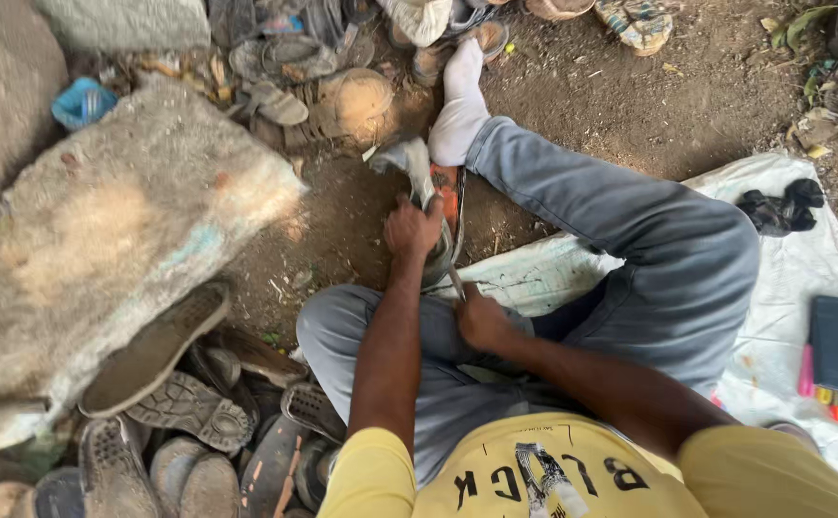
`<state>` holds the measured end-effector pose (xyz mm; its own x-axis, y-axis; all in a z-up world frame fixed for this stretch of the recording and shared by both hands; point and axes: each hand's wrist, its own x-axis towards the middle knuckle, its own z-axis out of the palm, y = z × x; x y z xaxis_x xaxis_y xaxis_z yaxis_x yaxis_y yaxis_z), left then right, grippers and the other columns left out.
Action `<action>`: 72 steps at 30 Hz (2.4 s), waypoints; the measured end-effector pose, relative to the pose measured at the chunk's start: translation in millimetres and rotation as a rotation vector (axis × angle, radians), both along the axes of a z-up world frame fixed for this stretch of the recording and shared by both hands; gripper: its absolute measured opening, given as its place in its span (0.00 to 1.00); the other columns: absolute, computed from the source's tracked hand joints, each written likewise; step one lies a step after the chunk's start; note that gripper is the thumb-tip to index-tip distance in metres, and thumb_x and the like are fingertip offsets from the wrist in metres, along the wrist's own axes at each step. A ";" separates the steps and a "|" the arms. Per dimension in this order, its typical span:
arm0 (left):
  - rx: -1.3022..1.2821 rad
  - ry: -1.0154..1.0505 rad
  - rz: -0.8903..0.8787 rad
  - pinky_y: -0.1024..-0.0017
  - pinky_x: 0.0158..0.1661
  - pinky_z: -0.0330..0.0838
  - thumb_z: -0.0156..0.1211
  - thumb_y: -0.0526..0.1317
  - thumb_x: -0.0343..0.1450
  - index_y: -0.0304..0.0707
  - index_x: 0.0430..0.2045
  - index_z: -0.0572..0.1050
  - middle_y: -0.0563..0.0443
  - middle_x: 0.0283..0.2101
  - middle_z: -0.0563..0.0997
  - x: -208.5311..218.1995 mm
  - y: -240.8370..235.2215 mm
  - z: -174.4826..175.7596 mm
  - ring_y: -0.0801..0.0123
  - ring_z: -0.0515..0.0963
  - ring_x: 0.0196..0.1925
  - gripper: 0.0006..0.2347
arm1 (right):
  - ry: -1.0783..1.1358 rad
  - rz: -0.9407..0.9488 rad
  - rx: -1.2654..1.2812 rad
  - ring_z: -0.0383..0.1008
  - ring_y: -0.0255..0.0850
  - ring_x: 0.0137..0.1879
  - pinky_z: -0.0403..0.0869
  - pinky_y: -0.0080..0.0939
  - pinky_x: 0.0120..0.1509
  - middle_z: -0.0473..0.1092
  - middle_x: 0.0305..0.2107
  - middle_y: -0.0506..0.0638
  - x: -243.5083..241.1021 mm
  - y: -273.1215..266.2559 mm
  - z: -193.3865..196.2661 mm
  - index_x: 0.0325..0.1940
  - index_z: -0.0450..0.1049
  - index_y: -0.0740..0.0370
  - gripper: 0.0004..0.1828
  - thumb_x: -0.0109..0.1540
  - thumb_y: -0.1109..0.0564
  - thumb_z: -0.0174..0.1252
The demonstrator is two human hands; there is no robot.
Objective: The person sits on the ground and uses a knife to scrape and separate the sole from the upper of several worn shoes. They handle each shoe individually, prying at the seams and removing debris before setting the shoe aside.
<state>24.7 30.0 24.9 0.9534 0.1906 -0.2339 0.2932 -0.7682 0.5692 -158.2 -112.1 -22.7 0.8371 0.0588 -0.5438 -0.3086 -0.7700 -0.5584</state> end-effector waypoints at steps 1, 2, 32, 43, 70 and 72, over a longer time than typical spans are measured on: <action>0.003 0.006 0.019 0.44 0.42 0.75 0.58 0.63 0.67 0.25 0.50 0.71 0.26 0.35 0.82 -2.8 0.4 -2.4 0.34 0.83 0.40 0.34 | -0.107 0.169 -0.024 0.76 0.71 0.42 0.73 0.68 0.46 0.73 0.37 0.76 -23.4 -3.1 1.1 0.55 0.65 0.69 0.20 0.69 0.49 0.48; 0.003 0.006 0.027 0.44 0.43 0.75 0.58 0.63 0.67 0.26 0.49 0.72 0.26 0.36 0.83 0.0 -2.5 -3.7 0.34 0.83 0.41 0.33 | -0.220 0.327 -0.050 0.77 0.69 0.40 0.74 0.66 0.43 0.73 0.40 0.76 -38.9 -8.6 2.9 0.53 0.67 0.67 0.18 0.70 0.49 0.48; 0.080 0.295 -0.153 0.54 0.47 0.78 0.49 0.64 0.73 0.19 0.70 0.49 0.26 0.47 0.80 -52.8 -75.7 37.4 0.42 0.83 0.48 0.42 | 0.255 -0.166 0.241 0.72 0.44 0.17 0.72 0.44 0.21 0.73 0.22 0.63 -10.0 -82.1 146.0 0.53 0.72 0.64 0.15 0.69 0.52 0.50; -0.006 0.199 -0.165 0.49 0.41 0.79 0.48 0.57 0.73 0.18 0.55 0.61 0.25 0.36 0.83 -54.0 -76.9 48.1 0.38 0.85 0.38 0.31 | -0.205 0.031 0.043 0.76 0.69 0.42 0.73 0.64 0.47 0.74 0.30 0.71 39.3 -89.9 61.5 0.49 0.71 0.68 0.15 0.65 0.53 0.52; -0.120 -0.017 -0.108 0.44 0.43 0.75 0.41 0.46 0.76 0.09 0.59 0.61 0.21 0.33 0.81 -59.0 -71.2 6.5 0.30 0.82 0.37 0.28 | -0.196 -0.009 0.037 0.75 0.72 0.34 0.72 0.67 0.38 0.72 0.27 0.75 -47.7 -56.6 52.6 0.52 0.64 0.72 0.18 0.66 0.53 0.52; -0.124 -0.082 -0.072 0.43 0.45 0.74 0.42 0.47 0.75 0.10 0.57 0.64 0.20 0.34 0.81 -59.4 -75.5 5.1 0.29 0.81 0.38 0.27 | -0.196 -0.102 0.035 0.75 0.73 0.36 0.72 0.68 0.40 0.72 0.26 0.75 -20.2 -55.6 46.9 0.52 0.65 0.70 0.17 0.67 0.53 0.52</action>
